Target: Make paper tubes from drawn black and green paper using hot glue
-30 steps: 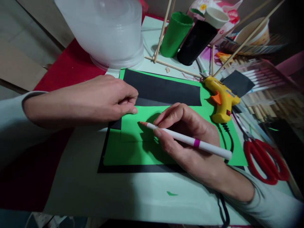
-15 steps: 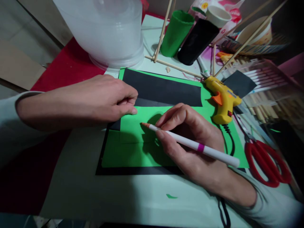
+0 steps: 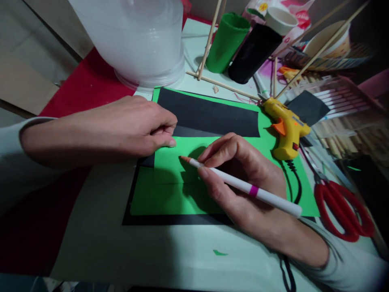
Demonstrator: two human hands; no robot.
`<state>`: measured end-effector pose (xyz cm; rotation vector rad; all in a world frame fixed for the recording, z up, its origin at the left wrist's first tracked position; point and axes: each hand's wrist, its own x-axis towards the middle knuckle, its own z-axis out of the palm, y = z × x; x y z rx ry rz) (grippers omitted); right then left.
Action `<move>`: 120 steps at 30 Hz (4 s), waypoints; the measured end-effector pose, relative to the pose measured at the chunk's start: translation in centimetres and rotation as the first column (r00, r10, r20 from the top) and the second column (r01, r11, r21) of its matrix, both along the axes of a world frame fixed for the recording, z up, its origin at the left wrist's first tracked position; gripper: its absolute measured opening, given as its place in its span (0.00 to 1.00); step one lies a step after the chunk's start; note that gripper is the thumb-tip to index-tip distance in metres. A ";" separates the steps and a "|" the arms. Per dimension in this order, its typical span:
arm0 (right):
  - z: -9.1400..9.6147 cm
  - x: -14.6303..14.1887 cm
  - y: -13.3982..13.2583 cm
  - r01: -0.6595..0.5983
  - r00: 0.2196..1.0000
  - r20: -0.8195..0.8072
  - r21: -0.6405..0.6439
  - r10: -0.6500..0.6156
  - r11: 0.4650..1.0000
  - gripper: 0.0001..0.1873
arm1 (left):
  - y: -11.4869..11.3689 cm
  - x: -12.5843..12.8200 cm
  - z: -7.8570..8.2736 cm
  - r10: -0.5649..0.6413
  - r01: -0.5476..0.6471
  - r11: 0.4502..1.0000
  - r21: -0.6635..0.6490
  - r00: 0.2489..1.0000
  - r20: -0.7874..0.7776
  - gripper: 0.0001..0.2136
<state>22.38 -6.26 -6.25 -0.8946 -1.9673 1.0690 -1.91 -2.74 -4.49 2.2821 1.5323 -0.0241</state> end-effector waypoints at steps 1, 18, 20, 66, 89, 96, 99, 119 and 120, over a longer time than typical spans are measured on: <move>0.0 0.0 0.0 0.005 1.000 -0.005 0.010 -0.005 1.000 0.07 | 0.0 0.0 0.0 -0.003 0.003 1.000 0.006 1.000 0.006 0.14; -0.5 0.1 0.2 -0.040 0.999 -0.023 0.017 0.040 0.999 0.06 | 0.0 0.3 0.5 0.007 -0.007 1.000 -0.014 1.000 -0.028 0.13; -0.6 0.1 0.2 -0.043 0.999 -0.030 -0.006 0.043 0.999 0.07 | 0.0 0.3 0.6 0.005 -0.005 1.000 -0.011 1.000 -0.015 0.14; 0.0 -0.1 1.9 -0.012 0.982 -0.189 -0.203 -0.027 0.979 0.11 | -0.1 -0.1 -0.1 0.034 -0.034 0.999 0.006 0.999 -0.042 0.12; -0.5 -0.5 1.7 -0.037 0.988 -0.153 -0.124 0.017 0.992 0.10 | -0.3 -0.2 0.0 -0.008 0.009 1.000 0.011 0.999 -0.043 0.11; -0.9 -0.4 1.7 0.027 0.996 -0.088 -0.015 -0.028 1.000 0.09 | -0.1 0.4 0.6 0.046 -0.049 0.998 -0.034 0.995 -0.091 0.11; -0.8 -0.3 1.7 0.067 0.996 -0.059 0.046 -0.064 0.997 0.11 | 0.0 1.3 1.1 0.092 -0.102 0.992 -0.078 0.987 -0.130 0.11; 0.7 0.5 -0.3 -0.017 1.000 0.025 -0.034 0.018 0.999 0.12 | 0.6 1.1 0.7 0.074 -0.086 0.995 -0.047 0.973 -0.219 0.15; 0.7 0.5 -0.2 -0.019 1.000 0.011 -0.056 0.020 0.998 0.12 | 0.7 0.9 0.4 0.074 -0.083 0.996 -0.030 0.972 -0.223 0.15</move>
